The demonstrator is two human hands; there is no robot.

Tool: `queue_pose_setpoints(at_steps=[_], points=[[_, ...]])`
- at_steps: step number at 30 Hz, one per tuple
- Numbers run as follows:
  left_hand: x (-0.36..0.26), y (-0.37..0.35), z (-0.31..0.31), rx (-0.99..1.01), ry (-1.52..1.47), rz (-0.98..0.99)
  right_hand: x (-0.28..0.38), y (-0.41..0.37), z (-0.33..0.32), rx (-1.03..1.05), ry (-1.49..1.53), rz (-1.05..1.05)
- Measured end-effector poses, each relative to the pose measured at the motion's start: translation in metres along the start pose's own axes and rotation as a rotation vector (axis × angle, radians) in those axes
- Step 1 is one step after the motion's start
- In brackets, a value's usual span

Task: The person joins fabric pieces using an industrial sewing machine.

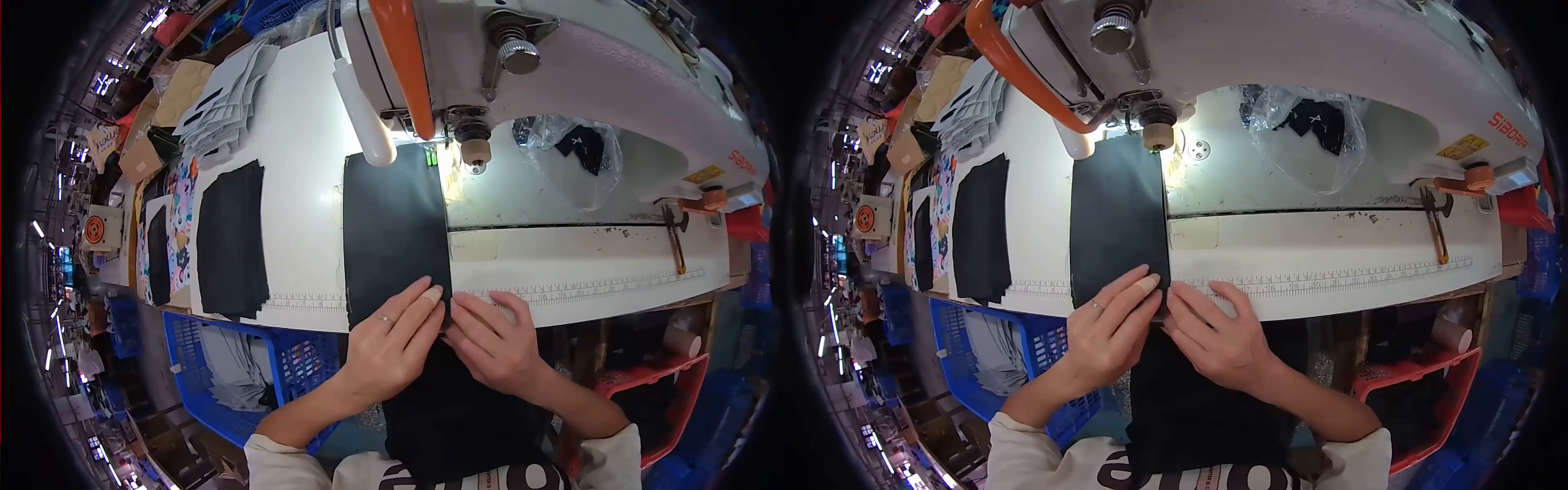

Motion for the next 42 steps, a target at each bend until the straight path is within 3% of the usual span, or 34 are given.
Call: queue_pose_setpoints(at_steps=[17, 21, 24, 28, 32, 42], points=[[0.009, -0.011, 0.010, -0.037, -0.032, 0.046, -0.003, 0.001, -0.002, 0.013, 0.051, 0.008], [0.007, -0.005, 0.007, 0.034, -0.034, 0.036, -0.005, 0.003, -0.003, -0.005, 0.096, 0.032], [0.006, -0.001, 0.004, 0.111, -0.061, 0.032, -0.013, 0.010, -0.008, -0.056, 0.223, 0.229], [0.023, -0.006, 0.002, 0.230, -0.203, -0.042, -0.013, 0.021, 0.000, 0.113, 0.222, 0.139], [0.060, 0.031, 0.010, 0.150, -0.109, -0.137, -0.013, 0.024, -0.001, 0.175, 0.195, 0.070], [0.065, 0.028, 0.020, 0.199, -0.096, -0.117, -0.018, 0.032, -0.003, 0.248, 0.201, 0.037]])
Point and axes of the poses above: each hand's wrist, its own y-axis towards the middle knuckle, its own z-axis out of the palm, x = y × z, the point moved 6 cm from there along y, towards the middle knuckle, and after that the axes turned 13 degrees about -x, right-handed, at the moved point
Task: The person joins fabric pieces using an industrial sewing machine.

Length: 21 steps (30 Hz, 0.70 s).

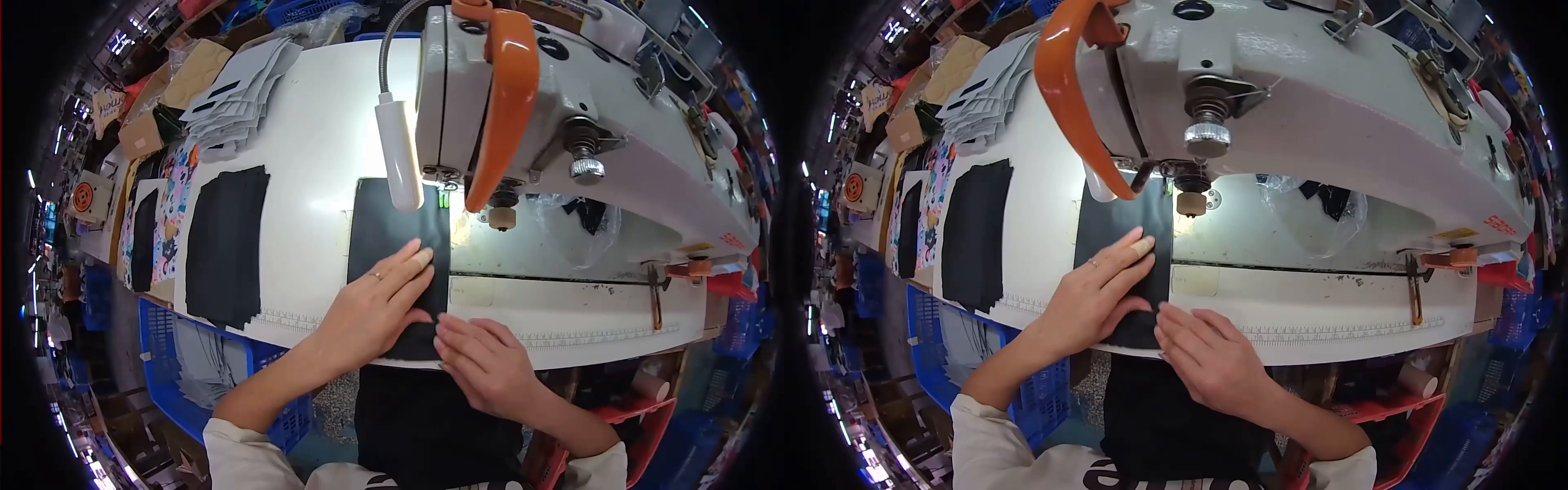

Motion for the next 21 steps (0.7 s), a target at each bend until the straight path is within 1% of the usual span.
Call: queue_pose_setpoints(at_steps=[10, 19, 21], points=[[0.022, 0.025, -0.001, -0.013, 0.050, 0.039, -0.018, 0.028, 0.002, 0.002, -0.016, 0.008], [0.044, 0.049, 0.006, -0.037, 0.073, -0.006, -0.044, 0.052, 0.003, -0.024, -0.052, -0.003], [0.049, 0.056, 0.006, -0.076, 0.055, -0.001, -0.050, 0.057, 0.003, -0.025, -0.062, -0.021]])
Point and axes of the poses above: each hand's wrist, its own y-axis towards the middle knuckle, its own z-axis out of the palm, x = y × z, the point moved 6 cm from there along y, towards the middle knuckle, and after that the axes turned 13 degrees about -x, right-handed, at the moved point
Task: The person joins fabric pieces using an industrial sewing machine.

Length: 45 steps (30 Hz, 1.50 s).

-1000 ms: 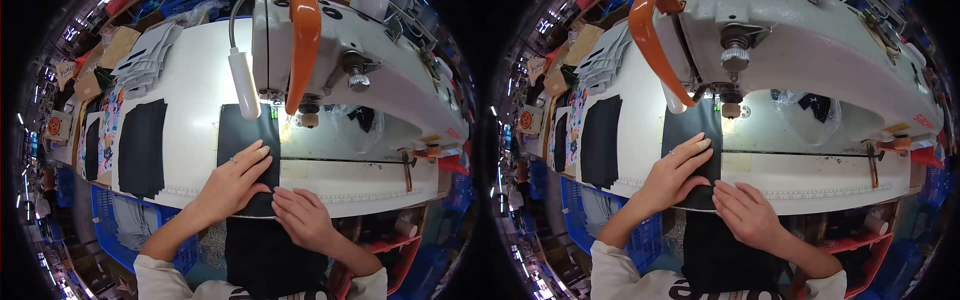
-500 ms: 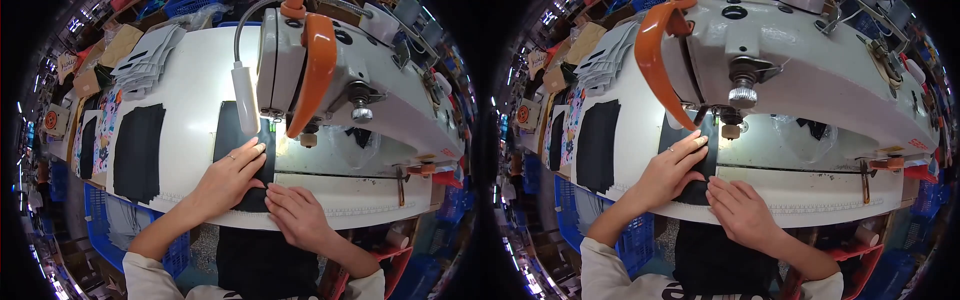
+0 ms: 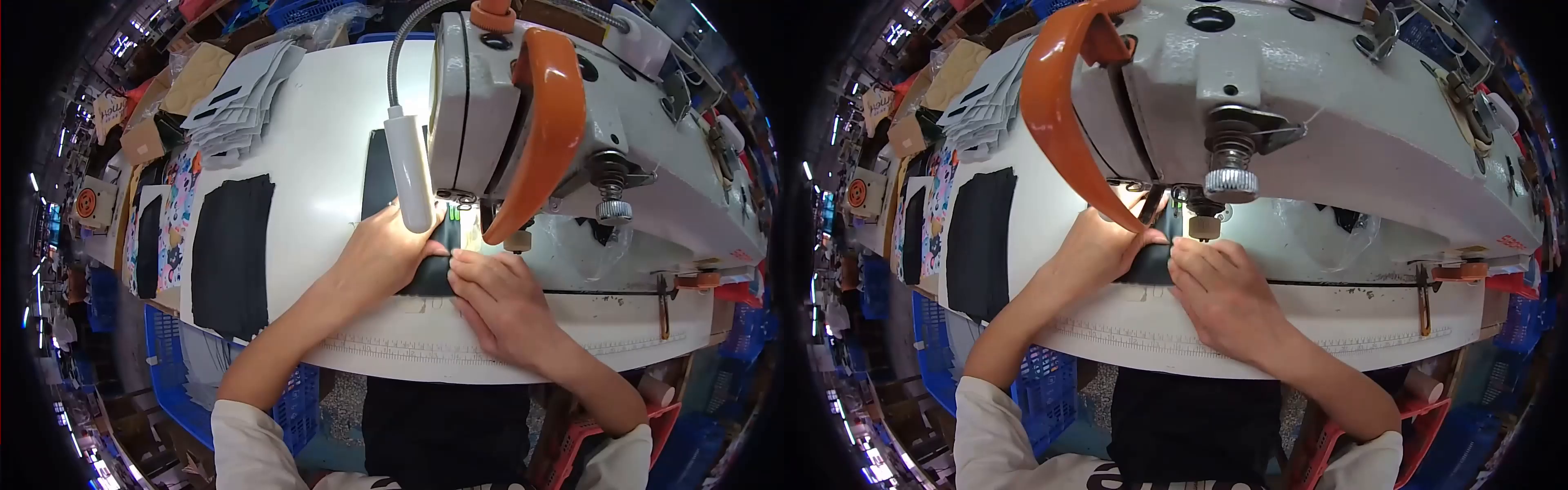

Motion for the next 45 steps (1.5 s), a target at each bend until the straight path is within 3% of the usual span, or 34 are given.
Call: queue_pose_setpoints(at_steps=[5, 10, 17, 26, 29, 45], points=[[0.019, 0.009, 0.007, 0.002, 0.002, 0.011, -0.016, 0.009, 0.006, 0.004, -0.032, -0.019], [-0.002, 0.003, -0.009, -0.087, -0.048, 0.076, -0.019, 0.007, 0.000, 0.009, -0.037, -0.014], [-0.025, -0.025, -0.014, -0.090, -0.072, 0.191, -0.010, -0.007, -0.008, -0.150, -0.062, 0.024], [-0.029, -0.029, -0.011, -0.109, -0.004, 0.227, -0.007, -0.009, -0.001, -0.048, -0.096, 0.013], [-0.035, -0.033, -0.008, -0.117, 0.100, 0.376, -0.007, -0.010, -0.001, -0.030, -0.093, -0.021], [-0.037, -0.036, -0.005, -0.106, 0.150, 0.371, -0.008, -0.008, -0.010, -0.115, -0.073, -0.002]])
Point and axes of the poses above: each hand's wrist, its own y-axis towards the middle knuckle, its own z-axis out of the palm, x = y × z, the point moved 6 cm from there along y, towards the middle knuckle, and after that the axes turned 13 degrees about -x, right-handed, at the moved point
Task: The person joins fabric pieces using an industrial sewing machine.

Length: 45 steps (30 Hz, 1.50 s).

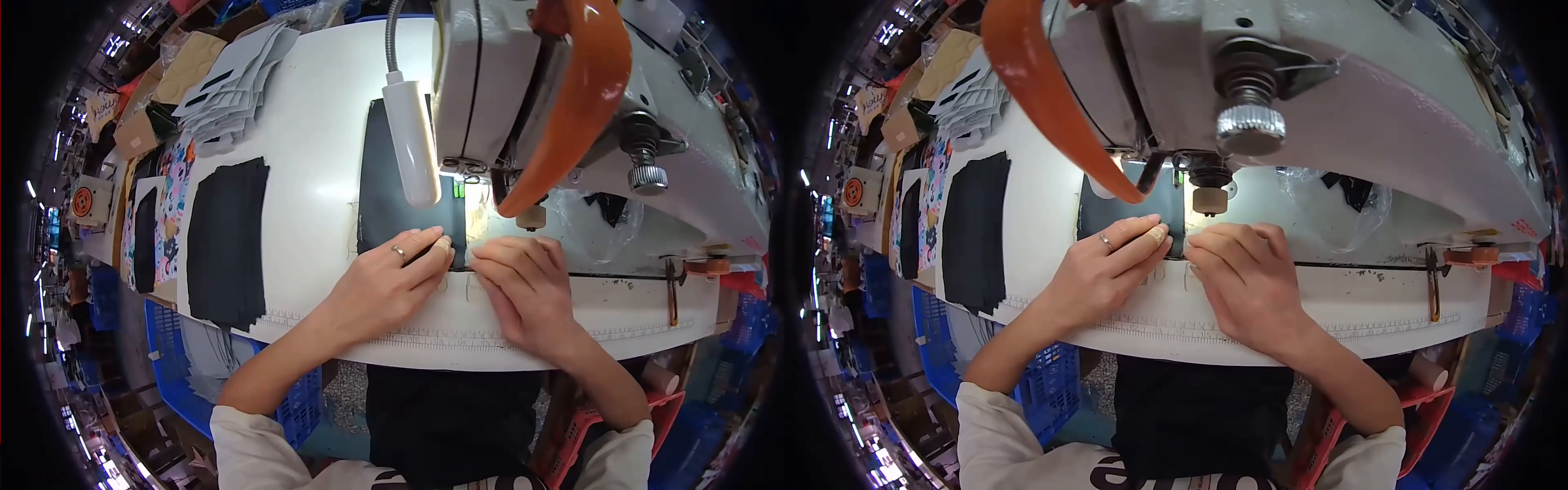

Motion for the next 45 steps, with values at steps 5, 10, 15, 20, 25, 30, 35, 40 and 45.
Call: queue_pose_setpoints(at_steps=[5, 10, 15, 20, 25, 30, 35, 40, 45], points=[[0.001, 0.001, -0.003, 0.026, -0.025, -0.005, 0.001, 0.000, 0.002, 0.001, 0.034, 0.005], [0.010, -0.003, -0.007, 0.041, -0.146, -0.117, 0.006, 0.002, 0.006, 0.058, -0.040, -0.077], [0.013, -0.006, -0.003, 0.016, -0.194, -0.107, 0.007, 0.002, 0.005, 0.012, -0.071, -0.092], [0.014, -0.004, -0.003, -0.031, -0.204, -0.168, -0.002, 0.000, 0.002, -0.032, -0.060, 0.024], [0.014, -0.004, -0.001, -0.053, -0.204, -0.193, 0.003, 0.001, 0.004, -0.002, -0.017, -0.031], [0.015, -0.003, -0.001, -0.078, -0.198, -0.201, 0.002, 0.000, 0.003, 0.001, -0.005, -0.023], [0.020, 0.002, 0.000, -0.055, -0.206, -0.305, 0.001, 0.000, 0.002, -0.008, 0.025, 0.005], [0.017, 0.001, -0.002, -0.086, -0.186, -0.319, 0.005, 0.004, 0.007, 0.066, -0.017, 0.014], [0.009, 0.001, -0.004, -0.103, -0.148, -0.154, 0.007, 0.001, 0.008, 0.075, -0.023, -0.053]])
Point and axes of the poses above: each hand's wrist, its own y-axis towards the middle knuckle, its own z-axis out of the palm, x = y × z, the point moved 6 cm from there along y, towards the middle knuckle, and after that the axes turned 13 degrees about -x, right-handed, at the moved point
